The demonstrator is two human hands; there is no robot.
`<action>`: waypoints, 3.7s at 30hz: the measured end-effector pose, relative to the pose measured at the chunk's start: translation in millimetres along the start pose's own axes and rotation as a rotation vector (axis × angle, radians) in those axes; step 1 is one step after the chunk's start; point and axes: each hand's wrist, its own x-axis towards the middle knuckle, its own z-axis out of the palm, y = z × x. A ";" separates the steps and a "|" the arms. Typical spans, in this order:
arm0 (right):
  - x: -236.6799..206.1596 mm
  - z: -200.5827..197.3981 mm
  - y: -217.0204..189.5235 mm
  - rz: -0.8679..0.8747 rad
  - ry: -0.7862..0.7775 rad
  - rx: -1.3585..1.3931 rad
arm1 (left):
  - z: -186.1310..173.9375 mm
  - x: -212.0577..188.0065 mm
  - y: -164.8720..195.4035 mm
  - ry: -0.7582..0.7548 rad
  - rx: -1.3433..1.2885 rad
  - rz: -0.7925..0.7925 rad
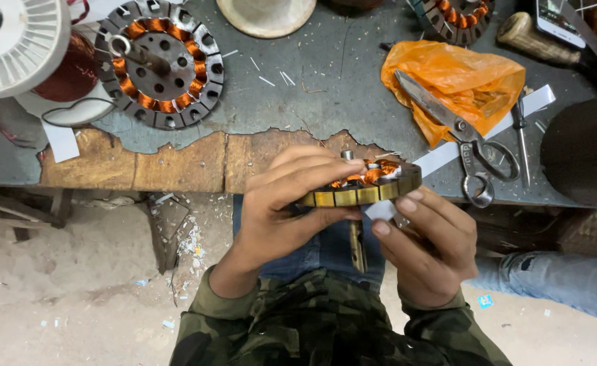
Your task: The person cuts small strips of white insulating material with scissors and places them into the slots of a stator core. They then use a screwdriver to press the strips into place and adjust the copper windings. The person repeats this process for multiple slots on the stator.
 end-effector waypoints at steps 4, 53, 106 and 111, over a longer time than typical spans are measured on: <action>-2.1 5.6 7.2 -0.028 0.014 0.005 | 0.7 2.7 -0.8 -0.027 -0.021 0.042; 53.9 -40.3 -10.8 -0.096 -0.431 -0.243 | 3.7 18.6 11.1 -0.107 0.012 0.017; 51.8 -62.7 1.6 -0.296 -0.245 -0.116 | 34.4 7.9 41.3 0.033 0.174 0.034; 45.0 -64.9 -0.1 -0.343 -0.215 -0.156 | 37.4 7.0 45.0 0.038 0.153 0.043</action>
